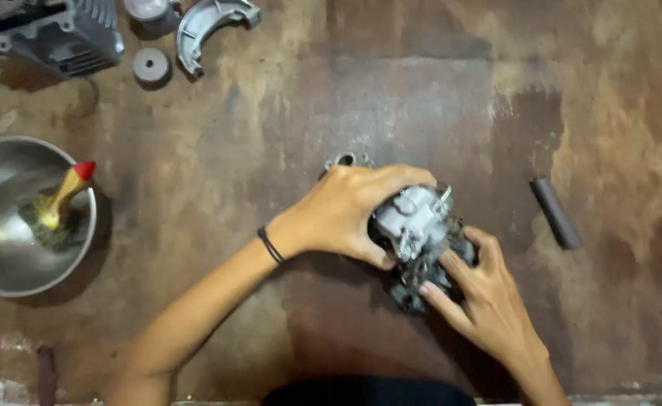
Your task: The person is cleaning a motorcycle carburetor with a cloth.
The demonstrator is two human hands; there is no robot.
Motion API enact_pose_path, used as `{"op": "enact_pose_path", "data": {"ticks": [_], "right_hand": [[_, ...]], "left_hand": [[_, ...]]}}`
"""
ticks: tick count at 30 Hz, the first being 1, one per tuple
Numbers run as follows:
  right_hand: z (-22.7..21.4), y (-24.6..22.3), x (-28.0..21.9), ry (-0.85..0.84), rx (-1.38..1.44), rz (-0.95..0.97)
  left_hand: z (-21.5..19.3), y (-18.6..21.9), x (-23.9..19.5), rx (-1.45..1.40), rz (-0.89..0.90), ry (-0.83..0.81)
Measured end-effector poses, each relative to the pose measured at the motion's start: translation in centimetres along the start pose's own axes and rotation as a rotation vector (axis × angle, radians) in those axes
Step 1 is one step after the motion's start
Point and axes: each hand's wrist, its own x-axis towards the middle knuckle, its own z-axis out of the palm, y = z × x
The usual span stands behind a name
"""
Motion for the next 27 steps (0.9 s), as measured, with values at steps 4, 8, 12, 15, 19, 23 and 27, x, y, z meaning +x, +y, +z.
{"op": "enact_pose_path", "data": {"ticks": [4,8,12,15,19,23,27], "right_hand": [[-0.7,-0.2,1.6,-0.001,-0.123,-0.002],[-0.2,0.1,1.8,0.052,-0.145,-0.088],[0.5,0.5,2.1,0.094,-0.130,-0.132],[1.0,0.3,2.3,0.100,-0.132,-0.114],[0.9,-0.4,2.0,0.126,-0.118,-0.088],[0.4,-1.5,2.1,0.116,-0.051,-0.069],[-0.4,-2.4,3.0,0.052,-0.050,0.036]], "left_hand": [[-0.7,-0.4,1.3,0.002,0.021,-0.010],[-0.3,-0.4,1.1,-0.005,-0.045,-0.051],[-0.3,-0.7,1.3,0.014,-0.014,-0.041],[-0.4,-1.0,1.0,-0.023,-0.103,-0.103],[-0.3,-1.0,0.7,0.143,0.096,0.057],[0.0,-1.0,0.1,0.283,0.061,0.096],[0.4,-1.6,0.3,0.197,0.004,0.033]]}}
